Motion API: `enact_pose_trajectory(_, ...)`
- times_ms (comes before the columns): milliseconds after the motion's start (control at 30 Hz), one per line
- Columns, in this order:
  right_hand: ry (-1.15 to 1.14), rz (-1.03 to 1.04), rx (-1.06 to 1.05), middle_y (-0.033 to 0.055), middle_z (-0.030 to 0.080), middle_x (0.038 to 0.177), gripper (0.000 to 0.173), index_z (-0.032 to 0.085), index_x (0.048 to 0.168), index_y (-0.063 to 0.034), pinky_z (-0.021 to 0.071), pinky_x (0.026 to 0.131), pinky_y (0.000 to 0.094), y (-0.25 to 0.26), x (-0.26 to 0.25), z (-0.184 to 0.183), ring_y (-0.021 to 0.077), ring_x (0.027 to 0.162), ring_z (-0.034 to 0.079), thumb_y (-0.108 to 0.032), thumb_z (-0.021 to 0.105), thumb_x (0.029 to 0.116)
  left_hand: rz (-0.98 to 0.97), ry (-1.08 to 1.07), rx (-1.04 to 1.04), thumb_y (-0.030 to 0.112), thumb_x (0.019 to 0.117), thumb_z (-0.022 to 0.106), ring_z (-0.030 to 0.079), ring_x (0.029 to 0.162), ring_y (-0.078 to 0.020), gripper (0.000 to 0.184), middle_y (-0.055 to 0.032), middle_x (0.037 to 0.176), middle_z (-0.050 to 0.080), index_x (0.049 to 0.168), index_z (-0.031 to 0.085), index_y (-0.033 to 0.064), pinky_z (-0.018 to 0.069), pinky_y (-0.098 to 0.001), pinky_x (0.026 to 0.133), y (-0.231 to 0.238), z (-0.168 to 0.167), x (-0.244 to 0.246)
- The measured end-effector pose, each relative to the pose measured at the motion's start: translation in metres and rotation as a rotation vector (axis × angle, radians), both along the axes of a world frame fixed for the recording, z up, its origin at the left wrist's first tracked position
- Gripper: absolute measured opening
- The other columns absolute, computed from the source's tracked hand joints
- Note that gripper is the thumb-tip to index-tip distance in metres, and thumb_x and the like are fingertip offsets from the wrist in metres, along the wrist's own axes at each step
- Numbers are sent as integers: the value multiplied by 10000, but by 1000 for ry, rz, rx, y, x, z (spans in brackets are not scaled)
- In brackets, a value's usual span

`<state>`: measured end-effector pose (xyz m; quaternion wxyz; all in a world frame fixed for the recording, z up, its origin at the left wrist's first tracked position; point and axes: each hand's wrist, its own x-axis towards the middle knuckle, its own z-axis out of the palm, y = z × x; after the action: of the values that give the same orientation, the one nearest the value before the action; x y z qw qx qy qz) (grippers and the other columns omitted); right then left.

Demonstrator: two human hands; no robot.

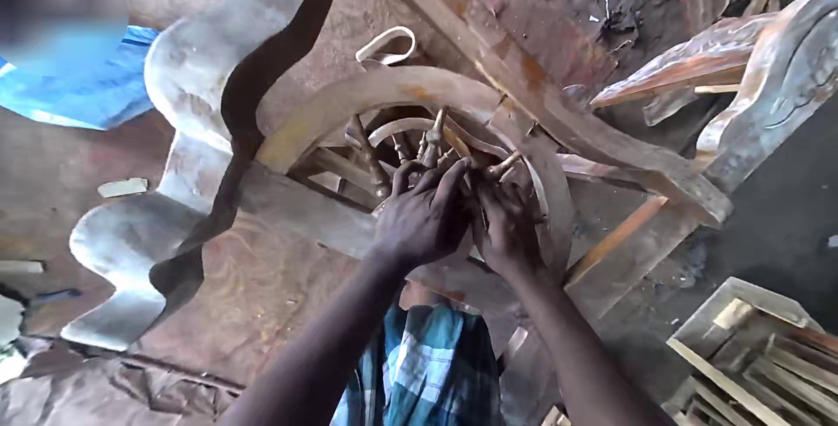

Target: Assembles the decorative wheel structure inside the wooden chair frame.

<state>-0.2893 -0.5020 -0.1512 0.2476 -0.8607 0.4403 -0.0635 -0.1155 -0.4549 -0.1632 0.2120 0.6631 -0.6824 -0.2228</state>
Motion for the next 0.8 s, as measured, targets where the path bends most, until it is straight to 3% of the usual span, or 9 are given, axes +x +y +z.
enact_pose_trajectory(133, -28, -50, -18, -26, 579, 1496, 440, 581, 1471, -195, 368, 1176, 491, 30, -21, 1, 206, 1381, 531, -220, 473, 1046, -23, 15, 24, 375, 976, 528, 672, 1140, -185, 591, -6, 1037, 760, 1499, 472, 108, 252, -545, 1220, 3, 0, 0)
enact_pose_trajectory(267, -79, -91, -55, 41, 628, 1436, 398, 611, 1431, -127, 366, 1164, 508, 17, -3, -3, 268, 1344, 556, -247, 486, 1073, -34, -10, 51, 411, 985, 518, 664, 1150, -195, 617, -1, 1062, 756, 1527, 434, 129, 247, -542, 1222, -3, 2, 2)
enact_pose_trajectory(400, -74, -167, -36, 12, 609, 1458, 390, 615, 1428, -157, 327, 1210, 498, 47, -11, 7, 218, 1388, 521, -269, 474, 1082, -36, -21, 39, 360, 989, 509, 668, 1120, -188, 578, -2, 1035, 753, 1513, 452, 124, 236, -550, 1219, 6, 2, -2)
enact_pose_trajectory(500, -91, -305, 5, 40, 649, 1385, 399, 675, 1350, -151, 336, 1201, 491, 71, -25, 20, 227, 1372, 520, -317, 424, 1088, -182, 15, 94, 335, 1011, 450, 636, 1219, -164, 561, 13, 1216, 732, 1529, 420, 120, 234, -567, 1216, 4, 5, 11)
enact_pose_trajectory(567, -124, -449, 29, 46, 656, 1380, 420, 691, 1313, -115, 372, 1186, 462, 72, -15, 23, 215, 1356, 538, -315, 393, 1094, -313, -23, 67, 374, 1011, 448, 658, 1174, -178, 569, -5, 1199, 735, 1522, 428, 124, 282, -573, 1174, -6, 6, 25)
enact_pose_trajectory(633, -91, -560, 52, 114, 648, 1375, 439, 684, 1299, -59, 323, 1192, 531, 67, 11, 23, 284, 1361, 528, -317, 391, 1098, -377, -76, 10, 427, 1009, 453, 677, 1100, -191, 603, -25, 1124, 744, 1537, 420, 137, 303, -570, 1152, -14, 4, 32)
enact_pose_trajectory(700, -69, -669, 104, 135, 666, 1332, 429, 686, 1275, -44, 219, 1216, 610, 63, 45, 27, 309, 1359, 529, -310, 403, 1093, -375, -117, -22, 444, 1010, 435, 667, 1137, -188, 621, -32, 1177, 732, 1552, 415, 141, 310, -542, 1155, -17, 2, 32)
enact_pose_trajectory(733, -45, -699, 130, 132, 671, 1313, 430, 659, 1314, -51, 205, 1218, 622, 66, 57, 31, 301, 1349, 537, -310, 395, 1095, -366, -127, -29, 434, 1006, 427, 649, 1187, -199, 617, -41, 1217, 724, 1548, 422, 140, 314, -538, 1152, -14, 2, 30)
enact_pose_trajectory(800, -8, -694, 183, 94, 613, 1425, 456, 575, 1435, -92, 214, 1214, 614, 72, 61, 38, 270, 1412, 484, -331, 361, 1110, -340, -136, -54, 394, 1001, 429, 595, 1293, -226, 566, -49, 1262, 712, 1508, 467, 146, 306, -536, 1164, -9, 4, 29)
